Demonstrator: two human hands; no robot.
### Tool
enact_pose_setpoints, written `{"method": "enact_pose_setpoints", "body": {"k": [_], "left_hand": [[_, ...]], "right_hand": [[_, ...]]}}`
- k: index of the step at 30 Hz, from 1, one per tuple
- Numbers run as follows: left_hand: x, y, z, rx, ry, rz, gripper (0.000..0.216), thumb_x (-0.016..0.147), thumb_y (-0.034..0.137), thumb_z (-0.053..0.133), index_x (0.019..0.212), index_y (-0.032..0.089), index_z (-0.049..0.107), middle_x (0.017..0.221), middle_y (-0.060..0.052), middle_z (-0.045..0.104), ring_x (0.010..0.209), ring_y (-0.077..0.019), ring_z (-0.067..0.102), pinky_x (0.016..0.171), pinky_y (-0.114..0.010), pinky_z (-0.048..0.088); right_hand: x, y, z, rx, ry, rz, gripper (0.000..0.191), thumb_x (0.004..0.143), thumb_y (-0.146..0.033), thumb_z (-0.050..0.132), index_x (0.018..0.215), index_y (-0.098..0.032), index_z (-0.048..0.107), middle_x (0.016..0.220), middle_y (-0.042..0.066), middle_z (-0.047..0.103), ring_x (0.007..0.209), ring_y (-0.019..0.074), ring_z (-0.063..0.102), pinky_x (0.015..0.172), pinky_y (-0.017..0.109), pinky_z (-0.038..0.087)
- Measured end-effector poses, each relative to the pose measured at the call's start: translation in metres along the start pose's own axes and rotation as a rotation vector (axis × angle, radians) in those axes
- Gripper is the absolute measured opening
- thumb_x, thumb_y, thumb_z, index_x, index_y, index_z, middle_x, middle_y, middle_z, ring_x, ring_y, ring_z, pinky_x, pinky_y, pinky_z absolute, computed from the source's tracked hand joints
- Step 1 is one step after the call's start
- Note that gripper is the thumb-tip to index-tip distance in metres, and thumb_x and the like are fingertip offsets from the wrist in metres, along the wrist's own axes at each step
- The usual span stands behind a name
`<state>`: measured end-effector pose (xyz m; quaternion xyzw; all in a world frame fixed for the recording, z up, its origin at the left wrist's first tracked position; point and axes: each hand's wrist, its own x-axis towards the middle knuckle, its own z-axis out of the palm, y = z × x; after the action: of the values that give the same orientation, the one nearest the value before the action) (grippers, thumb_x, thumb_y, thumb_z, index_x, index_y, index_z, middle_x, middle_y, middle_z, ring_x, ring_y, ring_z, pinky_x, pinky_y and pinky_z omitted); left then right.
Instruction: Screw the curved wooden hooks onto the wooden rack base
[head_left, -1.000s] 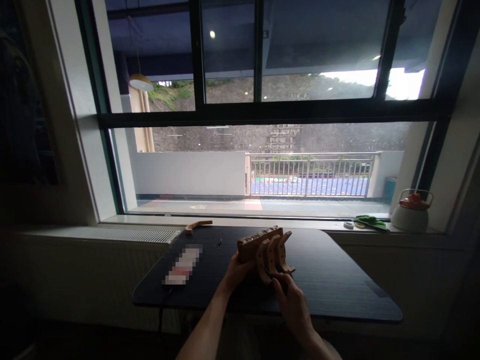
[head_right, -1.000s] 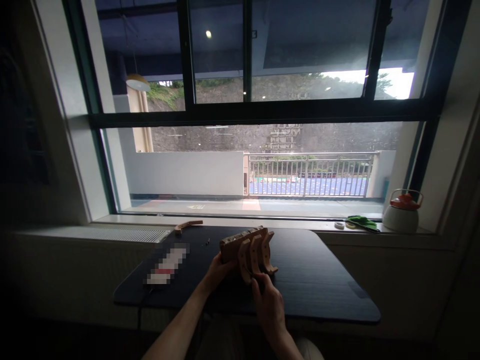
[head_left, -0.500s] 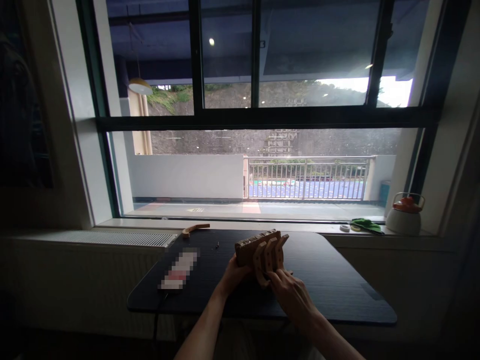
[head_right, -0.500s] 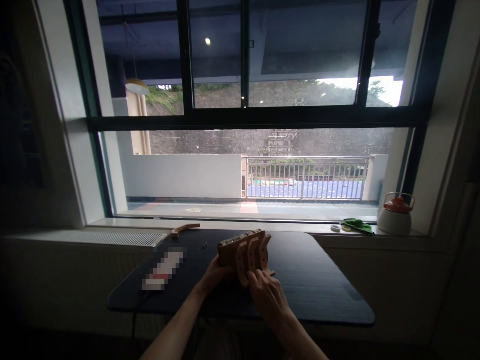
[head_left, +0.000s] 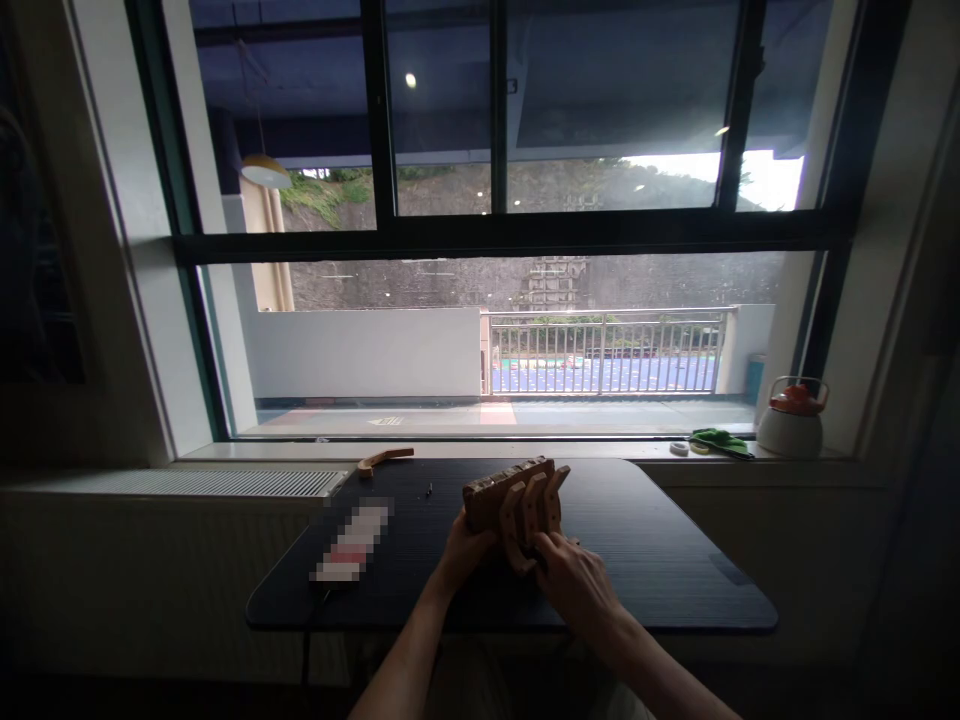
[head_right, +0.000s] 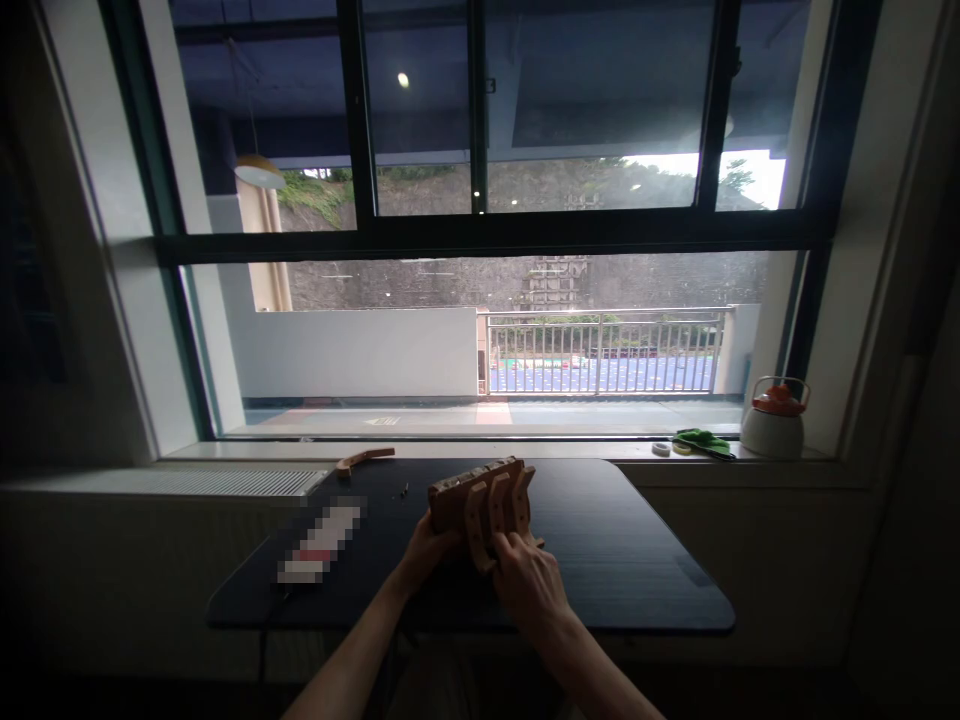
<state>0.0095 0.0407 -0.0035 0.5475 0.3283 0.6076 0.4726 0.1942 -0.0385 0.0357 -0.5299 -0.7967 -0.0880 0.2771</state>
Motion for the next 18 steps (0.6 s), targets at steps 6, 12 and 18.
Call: {"method": "enact_pose_setpoints", "body": {"k": [6, 12, 18], "left_hand": [[0.001, -0.003, -0.001, -0.010, 0.053, -0.045, 0.049, 0.049, 0.022, 0.077, 0.095, 0.014, 0.061, 0.084, -0.004, 0.068, 0.079, -0.0236, 0.062, 0.070, -0.031, 0.049], [-0.002, -0.002, -0.005, -0.034, 0.092, -0.072, 0.046, 0.055, 0.027, 0.074, 0.096, 0.015, 0.060, 0.085, -0.003, 0.068, 0.079, -0.0214, 0.062, 0.069, -0.029, 0.049], [0.000, -0.002, -0.014, -0.272, 0.204, -0.130, 0.037, 0.064, 0.038, 0.066, 0.093, 0.015, 0.062, 0.078, -0.004, 0.068, 0.071, -0.0184, 0.064, 0.063, -0.027, 0.048]], "right_hand": [[0.004, 0.000, 0.020, 0.175, 0.012, 0.144, 0.013, 0.080, -0.014, 0.046, 0.078, -0.018, 0.059, 0.072, 0.004, 0.064, 0.067, 0.0155, 0.060, 0.058, 0.022, 0.038], [0.007, 0.021, 0.018, 0.904, -0.168, 0.466, 0.038, 0.077, -0.047, 0.047, 0.066, -0.014, 0.061, 0.045, -0.003, 0.046, 0.042, 0.0095, 0.042, 0.043, 0.021, 0.031], [-0.025, 0.028, 0.009, 1.065, -0.063, 0.411, 0.045, 0.073, -0.057, 0.051, 0.087, -0.016, 0.064, 0.052, -0.003, 0.047, 0.048, 0.0107, 0.043, 0.044, 0.021, 0.034]]}}
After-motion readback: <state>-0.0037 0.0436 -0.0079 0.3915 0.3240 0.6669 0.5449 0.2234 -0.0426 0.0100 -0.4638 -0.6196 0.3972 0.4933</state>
